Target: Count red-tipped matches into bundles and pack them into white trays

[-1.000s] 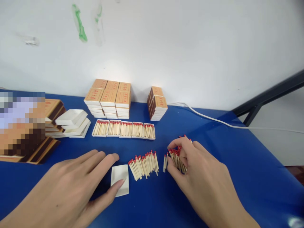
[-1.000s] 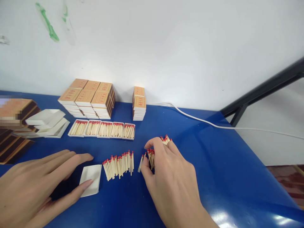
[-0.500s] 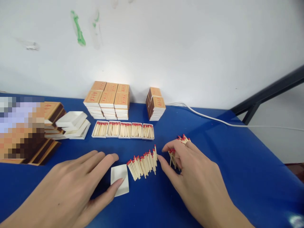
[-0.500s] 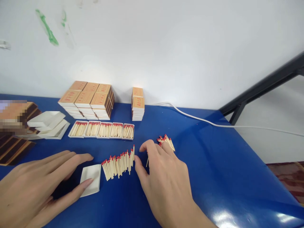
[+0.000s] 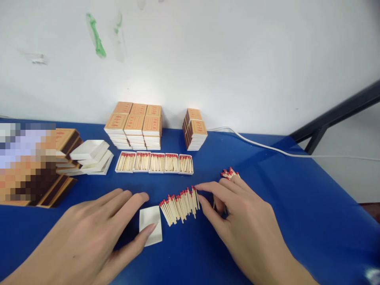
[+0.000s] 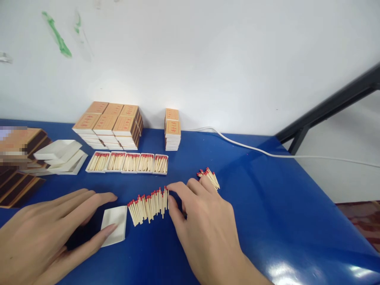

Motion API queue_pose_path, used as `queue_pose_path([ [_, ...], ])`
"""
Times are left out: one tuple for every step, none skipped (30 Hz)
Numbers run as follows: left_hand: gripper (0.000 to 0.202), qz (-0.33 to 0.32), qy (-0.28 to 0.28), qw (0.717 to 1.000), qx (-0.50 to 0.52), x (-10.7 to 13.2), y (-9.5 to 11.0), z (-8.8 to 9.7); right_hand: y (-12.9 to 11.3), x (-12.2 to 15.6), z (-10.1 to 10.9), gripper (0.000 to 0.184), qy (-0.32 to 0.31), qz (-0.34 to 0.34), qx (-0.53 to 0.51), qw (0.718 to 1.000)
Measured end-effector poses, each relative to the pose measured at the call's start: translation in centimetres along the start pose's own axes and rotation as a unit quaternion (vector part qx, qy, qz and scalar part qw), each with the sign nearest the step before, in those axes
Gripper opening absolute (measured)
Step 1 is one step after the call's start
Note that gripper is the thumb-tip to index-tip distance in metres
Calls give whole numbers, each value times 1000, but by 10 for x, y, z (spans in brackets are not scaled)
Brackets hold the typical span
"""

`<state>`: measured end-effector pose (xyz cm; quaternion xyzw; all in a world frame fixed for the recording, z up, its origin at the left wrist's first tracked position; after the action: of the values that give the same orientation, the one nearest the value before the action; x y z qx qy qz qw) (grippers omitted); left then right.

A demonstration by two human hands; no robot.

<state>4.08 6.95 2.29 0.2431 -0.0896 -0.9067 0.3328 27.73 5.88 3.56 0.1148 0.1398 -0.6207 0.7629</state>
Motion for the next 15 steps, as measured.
queue_pose_path([
  [36,-2,-3,1000,-2,0,1,0,1,0,3,20,6,-1,-1,1000],
  [36,-4,-4,1000,-3,0,1,0,2,0,6,20,11,-4,0,1000],
  [36,-7,-4,1000,-5,-1,2,1,4,-1,9,20,16,-9,4,1000],
  [37,-11,-4,1000,-7,-1,3,1,8,-1,12,20,19,-20,9,1000],
  [36,-13,-3,1000,-9,-2,4,1,11,-1,15,19,22,-31,17,999],
  [36,-14,-3,1000,-11,-3,5,2,14,-1,17,18,25,-42,28,998],
  [36,-15,-3,1000,-12,-3,5,2,17,-2,19,17,27,-50,40,998],
  [36,-16,-3,1000,-13,-4,5,2,19,-2,20,17,27,-55,51,997],
  [36,-15,-5,1000,-15,-4,5,1,20,-3,20,17,26,-54,60,996],
  [36,-15,-5,1000,-16,-4,6,1,19,-3,19,17,23,-49,65,996],
  [37,-16,-5,1000,-17,-4,6,1,18,-4,18,18,20,-42,67,997],
  [37,-17,-5,1000,-18,-4,6,1,17,-4,17,18,16,-33,67,997],
  [37,-18,-4,1000,-19,-5,7,2,15,-4,15,18,14,-26,67,997],
  [37,-18,-3,1000,-20,-5,7,2,14,-4,14,18,12,-21,68,997],
  [37,-19,-3,1000,-21,-5,7,2,12,-3,13,18,12,-19,69,997],
])
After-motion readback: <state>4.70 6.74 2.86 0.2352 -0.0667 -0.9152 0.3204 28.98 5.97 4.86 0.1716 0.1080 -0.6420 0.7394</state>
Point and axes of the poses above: each hand's wrist, its own x-axis away from the middle knuckle, its own z-axis out of the back of the hand, y = z × x, the point moved 9 cm from there along -x, towards the middle knuckle, and after that the axes turned 13 degrees about x, right-handed, at the moved point
